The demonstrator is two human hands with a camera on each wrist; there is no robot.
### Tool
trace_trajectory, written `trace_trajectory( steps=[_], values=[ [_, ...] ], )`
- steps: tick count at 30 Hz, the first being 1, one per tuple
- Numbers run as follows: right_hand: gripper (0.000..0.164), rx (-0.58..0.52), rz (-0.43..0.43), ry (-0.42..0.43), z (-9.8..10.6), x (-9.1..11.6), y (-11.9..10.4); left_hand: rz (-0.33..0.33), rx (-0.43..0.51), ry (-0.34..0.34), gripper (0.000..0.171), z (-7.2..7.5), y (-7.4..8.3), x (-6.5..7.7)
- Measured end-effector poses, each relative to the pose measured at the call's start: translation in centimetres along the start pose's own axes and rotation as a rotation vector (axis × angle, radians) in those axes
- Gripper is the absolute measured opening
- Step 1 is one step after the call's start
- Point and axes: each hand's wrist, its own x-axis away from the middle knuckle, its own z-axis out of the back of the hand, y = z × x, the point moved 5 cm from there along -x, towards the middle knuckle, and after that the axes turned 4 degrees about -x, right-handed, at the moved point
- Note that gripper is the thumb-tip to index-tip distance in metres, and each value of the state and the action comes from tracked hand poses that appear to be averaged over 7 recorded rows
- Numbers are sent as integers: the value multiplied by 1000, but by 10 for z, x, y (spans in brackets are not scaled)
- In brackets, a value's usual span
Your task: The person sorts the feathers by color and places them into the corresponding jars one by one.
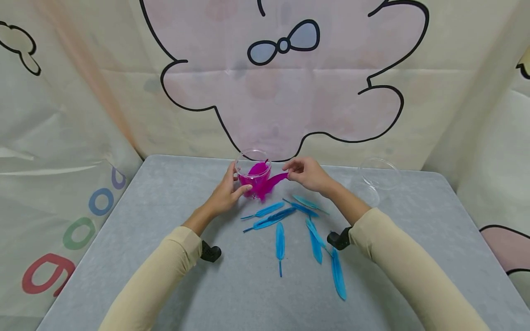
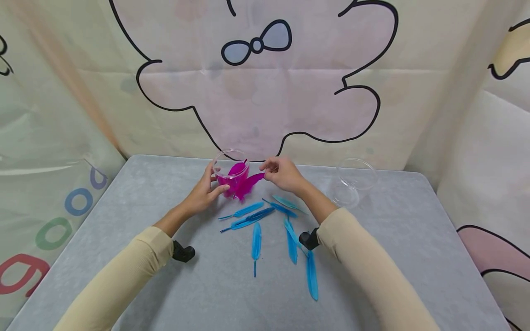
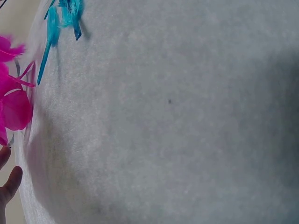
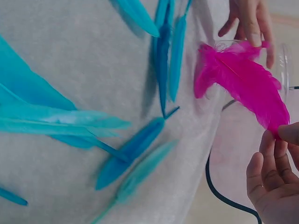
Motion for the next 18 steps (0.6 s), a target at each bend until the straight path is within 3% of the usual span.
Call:
trace_trajectory(
  steps=[18],
  values=[
    [23, 19, 33, 45, 29, -1, -33, -1, -2, -5, 92, 0, 0, -1]
  ],
)
